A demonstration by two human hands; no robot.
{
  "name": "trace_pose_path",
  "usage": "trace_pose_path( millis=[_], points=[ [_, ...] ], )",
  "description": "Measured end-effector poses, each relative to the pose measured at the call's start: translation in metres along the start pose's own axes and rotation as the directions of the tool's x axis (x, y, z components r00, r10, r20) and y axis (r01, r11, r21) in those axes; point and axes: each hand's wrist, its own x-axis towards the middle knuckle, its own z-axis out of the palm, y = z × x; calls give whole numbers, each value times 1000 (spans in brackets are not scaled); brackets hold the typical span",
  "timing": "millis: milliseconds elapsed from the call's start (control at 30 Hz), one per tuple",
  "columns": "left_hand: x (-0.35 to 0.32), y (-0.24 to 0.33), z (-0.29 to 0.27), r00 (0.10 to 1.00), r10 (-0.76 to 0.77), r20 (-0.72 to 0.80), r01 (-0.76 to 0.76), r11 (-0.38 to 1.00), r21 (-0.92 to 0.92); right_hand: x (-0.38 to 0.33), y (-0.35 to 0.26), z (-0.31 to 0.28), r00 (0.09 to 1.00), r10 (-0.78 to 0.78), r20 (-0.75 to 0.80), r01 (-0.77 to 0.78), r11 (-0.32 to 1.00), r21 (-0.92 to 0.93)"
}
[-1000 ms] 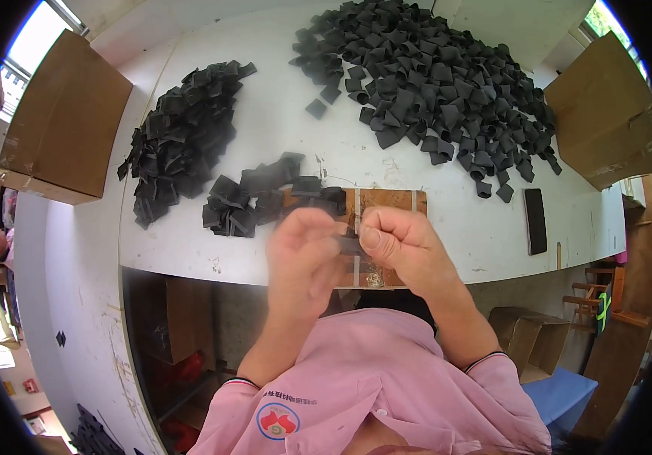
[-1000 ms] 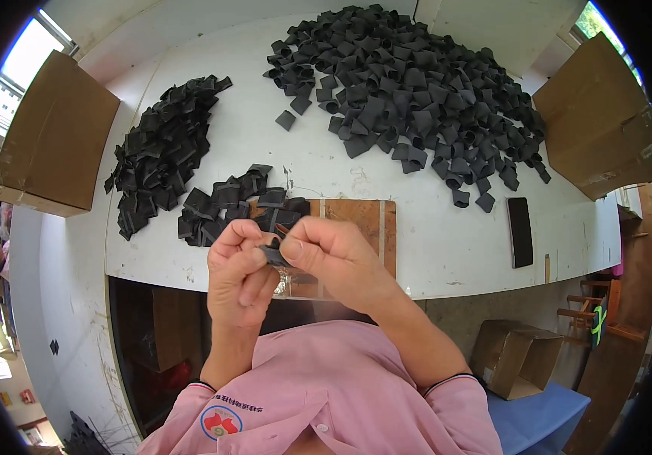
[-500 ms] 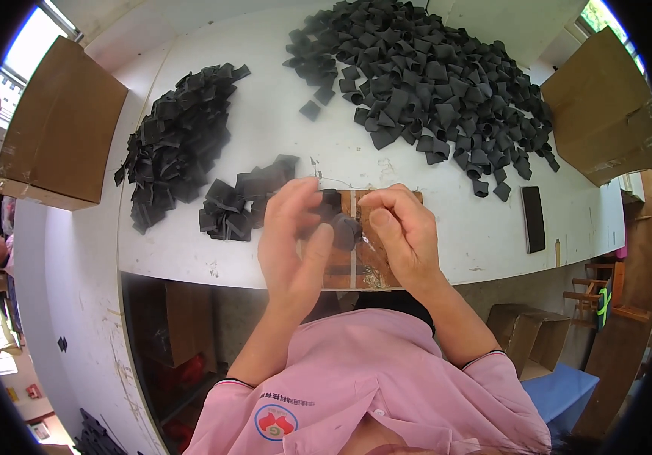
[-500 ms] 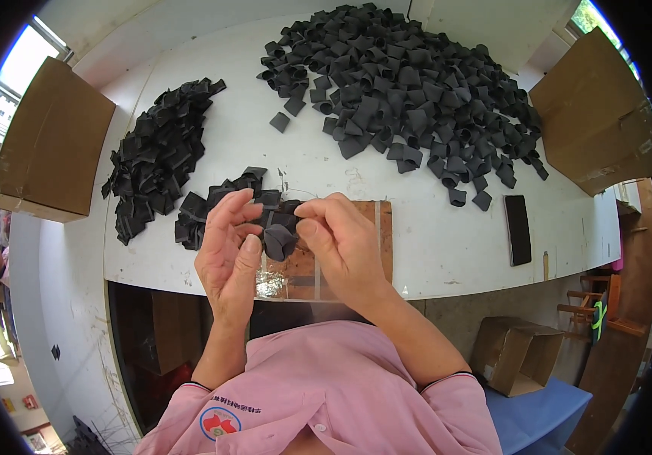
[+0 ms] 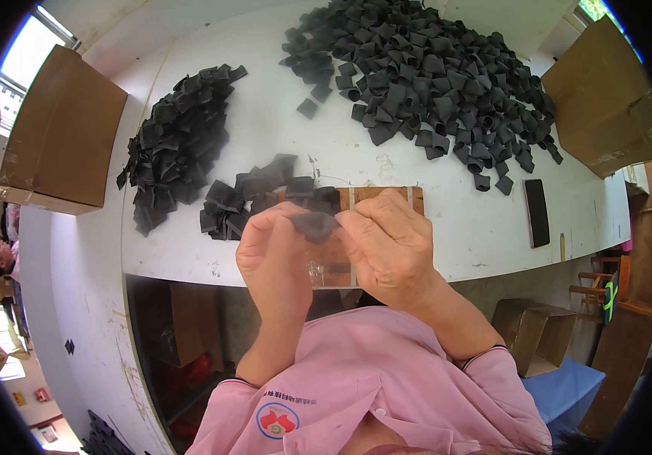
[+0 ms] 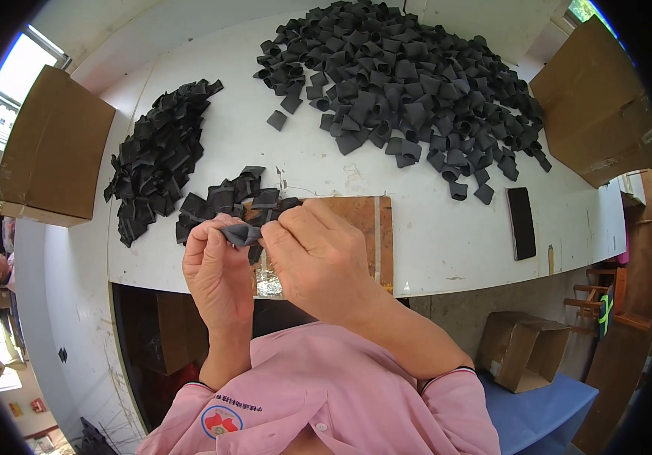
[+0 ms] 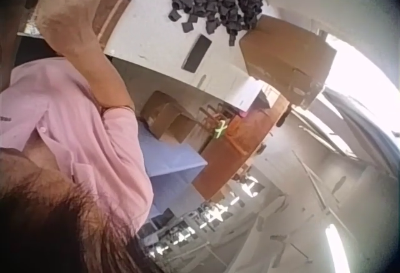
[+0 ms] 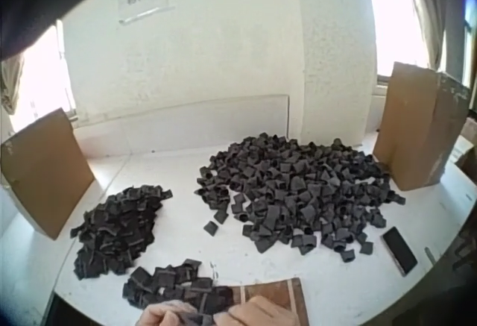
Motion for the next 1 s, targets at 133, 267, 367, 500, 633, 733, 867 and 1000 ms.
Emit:
trace_pose_path(
  millis=[133, 267, 367, 500, 633, 733, 867, 1000],
  points=[
    [-3, -1, -3, 993, 98, 59, -109, 973, 205, -5, 9, 2, 996, -90, 21, 91, 995, -36],
    [-2, -4, -8, 995, 77, 64, -91, 961, 261, -12, 14, 6, 997, -70, 13, 70, 998, 5],
    [-1, 1, -4, 996, 66, 62, -83, 944, 319, -10, 14, 4, 998, -49, 36, 49, 999, -7],
    [9, 5, -8, 978, 62, 197, -156, 849, 505, -8, 7, -2, 979, 143, 144, -161, 980, 120],
    [13, 10, -2, 934, 139, 328, -336, 652, 680, -2, 7, -1, 972, 187, 141, -212, 958, 191],
    [12, 8, -3, 919, 189, 347, -388, 591, 707, 3, 10, -2, 978, 135, 160, -162, 971, 176],
    [8, 1, -22, 955, 152, 254, -275, 773, 572, 5, 8, 1, 969, 88, 229, -118, 986, 120],
    [11, -3, -15, 921, 208, 330, -383, 641, 666, -6, 17, 12, 989, 100, 112, -120, 973, 196]
  ],
)
